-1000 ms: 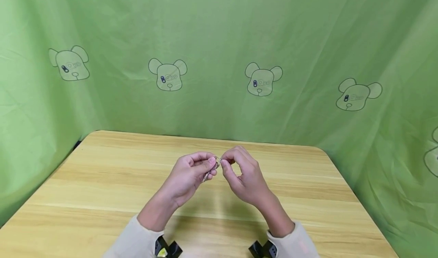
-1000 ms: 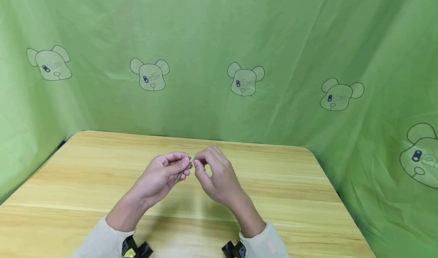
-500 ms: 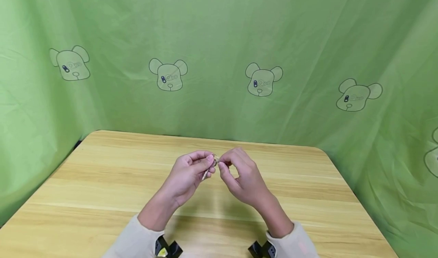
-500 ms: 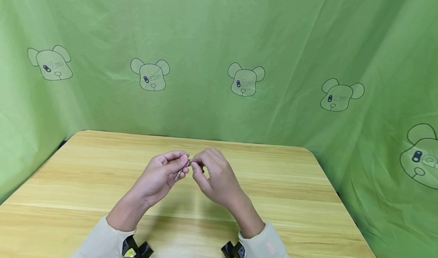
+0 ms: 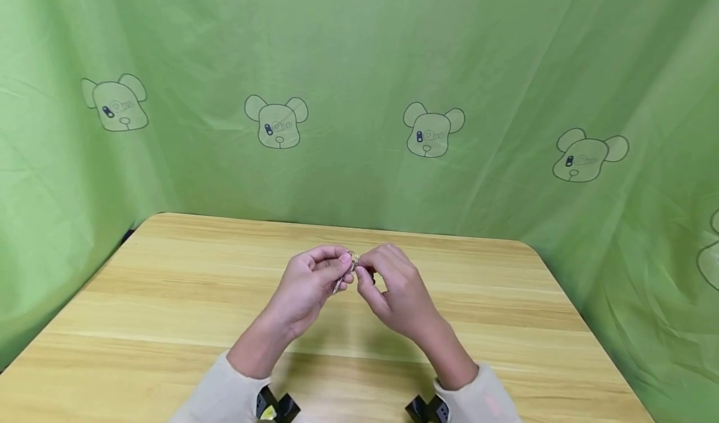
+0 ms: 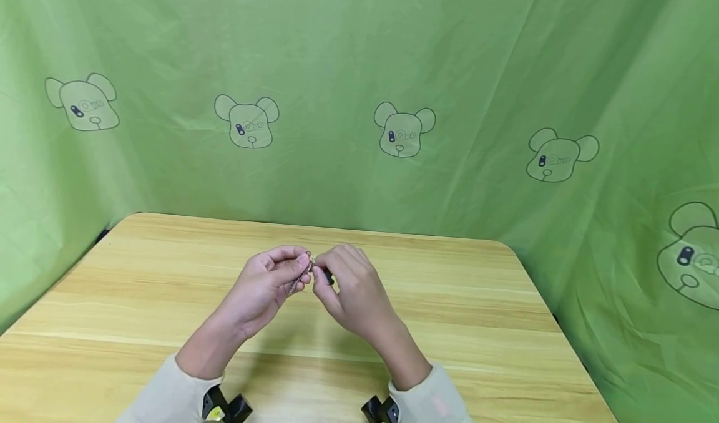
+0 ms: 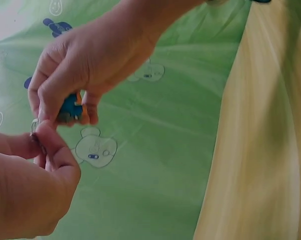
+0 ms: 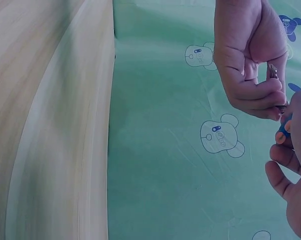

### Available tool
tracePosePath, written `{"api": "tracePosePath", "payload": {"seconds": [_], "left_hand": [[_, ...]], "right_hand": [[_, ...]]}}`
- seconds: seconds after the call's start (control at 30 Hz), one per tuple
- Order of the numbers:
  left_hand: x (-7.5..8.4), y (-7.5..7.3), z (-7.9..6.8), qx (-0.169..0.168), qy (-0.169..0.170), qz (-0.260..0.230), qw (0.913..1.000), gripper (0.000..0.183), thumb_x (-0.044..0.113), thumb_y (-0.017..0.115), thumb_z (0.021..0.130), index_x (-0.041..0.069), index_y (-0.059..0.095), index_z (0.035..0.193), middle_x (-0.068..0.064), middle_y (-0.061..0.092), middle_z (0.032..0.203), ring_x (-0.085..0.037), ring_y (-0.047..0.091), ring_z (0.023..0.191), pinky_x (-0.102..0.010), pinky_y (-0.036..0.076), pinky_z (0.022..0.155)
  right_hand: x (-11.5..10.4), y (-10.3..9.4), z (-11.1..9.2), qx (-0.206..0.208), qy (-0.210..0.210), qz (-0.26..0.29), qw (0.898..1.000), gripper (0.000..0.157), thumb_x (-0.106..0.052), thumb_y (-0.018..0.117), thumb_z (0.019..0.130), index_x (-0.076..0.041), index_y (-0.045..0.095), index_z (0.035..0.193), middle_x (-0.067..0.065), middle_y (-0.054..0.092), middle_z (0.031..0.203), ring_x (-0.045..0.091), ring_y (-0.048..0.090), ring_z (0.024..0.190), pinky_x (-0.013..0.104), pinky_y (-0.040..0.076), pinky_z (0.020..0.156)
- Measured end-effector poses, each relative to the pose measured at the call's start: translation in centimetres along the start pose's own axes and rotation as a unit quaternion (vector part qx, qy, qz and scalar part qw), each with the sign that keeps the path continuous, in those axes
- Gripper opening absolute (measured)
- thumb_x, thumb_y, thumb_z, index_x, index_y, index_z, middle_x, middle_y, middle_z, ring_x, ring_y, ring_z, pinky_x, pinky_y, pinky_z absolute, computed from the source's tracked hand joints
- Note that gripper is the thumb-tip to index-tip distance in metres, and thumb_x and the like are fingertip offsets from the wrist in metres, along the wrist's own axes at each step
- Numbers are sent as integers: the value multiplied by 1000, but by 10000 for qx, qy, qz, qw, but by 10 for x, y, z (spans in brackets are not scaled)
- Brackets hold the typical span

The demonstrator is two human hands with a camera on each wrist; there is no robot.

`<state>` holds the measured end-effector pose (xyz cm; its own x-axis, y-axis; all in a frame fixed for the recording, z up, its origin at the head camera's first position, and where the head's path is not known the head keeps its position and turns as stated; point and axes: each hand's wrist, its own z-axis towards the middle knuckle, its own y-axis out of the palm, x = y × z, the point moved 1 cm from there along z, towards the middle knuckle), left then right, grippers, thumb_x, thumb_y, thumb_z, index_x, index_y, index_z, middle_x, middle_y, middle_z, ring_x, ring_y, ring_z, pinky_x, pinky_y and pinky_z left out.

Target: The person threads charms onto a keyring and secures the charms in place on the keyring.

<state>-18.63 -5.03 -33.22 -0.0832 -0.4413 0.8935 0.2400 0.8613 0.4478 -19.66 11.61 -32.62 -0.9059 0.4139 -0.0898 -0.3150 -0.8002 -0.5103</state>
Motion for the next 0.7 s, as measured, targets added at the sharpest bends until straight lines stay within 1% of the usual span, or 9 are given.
{"api": "tracePosePath", "payload": {"seconds": [0.07, 0.13, 0.2, 0.23, 0.27, 0.33, 0.43, 0.53, 0.7], "left_hand": [[0, -2, 1, -42, 64, 370, 9993, 24, 9, 66, 89, -6, 58, 107, -12, 64, 90, -16, 61, 75, -21, 50, 65], [1, -4, 1, -107, 197, 880, 9959, 23, 11, 67, 89, -4, 60, 105, -15, 64, 91, -18, 62, 75, -22, 51, 64], [3, -6, 1, -193, 383, 1430, 9888, 22, 14, 68, 88, -2, 62, 102, -17, 65, 91, -20, 62, 74, -24, 51, 62], [4, -7, 1, -224, 499, 1753, 9830, 21, 15, 69, 88, 0, 64, 101, -16, 65, 90, -20, 62, 73, -25, 50, 61], [6, -9, 1, -231, 611, 2088, 9758, 19, 17, 69, 88, 2, 65, 99, -15, 66, 89, -21, 63, 72, -26, 50, 61], [9, -11, 0, -210, 845, 2747, 9576, 14, 20, 70, 87, 8, 68, 95, -10, 68, 85, -20, 63, 71, -27, 50, 59], [14, -13, -1, -154, 1180, 3495, 9293, 7, 22, 71, 86, 16, 70, 89, -1, 69, 80, -18, 65, 70, -30, 52, 58], [19, -13, -4, -158, 1596, 4025, 9013, 4, 22, 73, 85, 19, 71, 87, 6, 69, 79, -13, 65, 69, -31, 54, 58], [24, -13, -7, -246, 2392, 4644, 8524, 5, 22, 73, 84, 19, 71, 87, 14, 66, 80, -3, 63, 69, -25, 54, 62]], "right_hand": [[1, 0, 0, 78, 28, 35, 10000, 8, -8, 53, 87, -7, 60, 85, -4, 54, 78, 10, 50, 73, 23, 42, 67], [1, -1, 0, 143, 75, 95, 9998, 8, -8, 52, 86, -8, 60, 84, -5, 54, 77, 10, 50, 73, 22, 42, 66], [2, -2, 0, 171, 93, 152, 9997, 8, -7, 52, 86, -8, 60, 84, -5, 54, 77, 10, 50, 73, 21, 42, 67], [2, -2, 0, 169, 89, 173, 9997, 8, -7, 52, 85, -9, 60, 84, -5, 54, 77, 10, 50, 73, 20, 42, 67], [2, -2, 1, 163, 73, 188, 9997, 8, -7, 52, 85, -9, 60, 83, -5, 54, 77, 10, 49, 73, 20, 41, 67], [2, -2, 0, 124, 32, 202, 9997, 8, -7, 52, 85, -9, 60, 83, -5, 54, 77, 10, 49, 73, 20, 41, 67], [2, -2, 0, 26, -15, 212, 9998, 8, -6, 52, 85, -9, 59, 84, -6, 54, 78, 9, 49, 74, 20, 40, 67], [1, -2, 0, -66, -35, 175, 9998, 8, -7, 52, 85, -10, 59, 84, -6, 54, 78, 9, 48, 73, 20, 40, 67], [1, -2, 0, -176, -96, 62, 9998, 9, -7, 51, 86, -10, 59, 85, -5, 56, 79, 9, 49, 73, 22, 41, 68]]}}
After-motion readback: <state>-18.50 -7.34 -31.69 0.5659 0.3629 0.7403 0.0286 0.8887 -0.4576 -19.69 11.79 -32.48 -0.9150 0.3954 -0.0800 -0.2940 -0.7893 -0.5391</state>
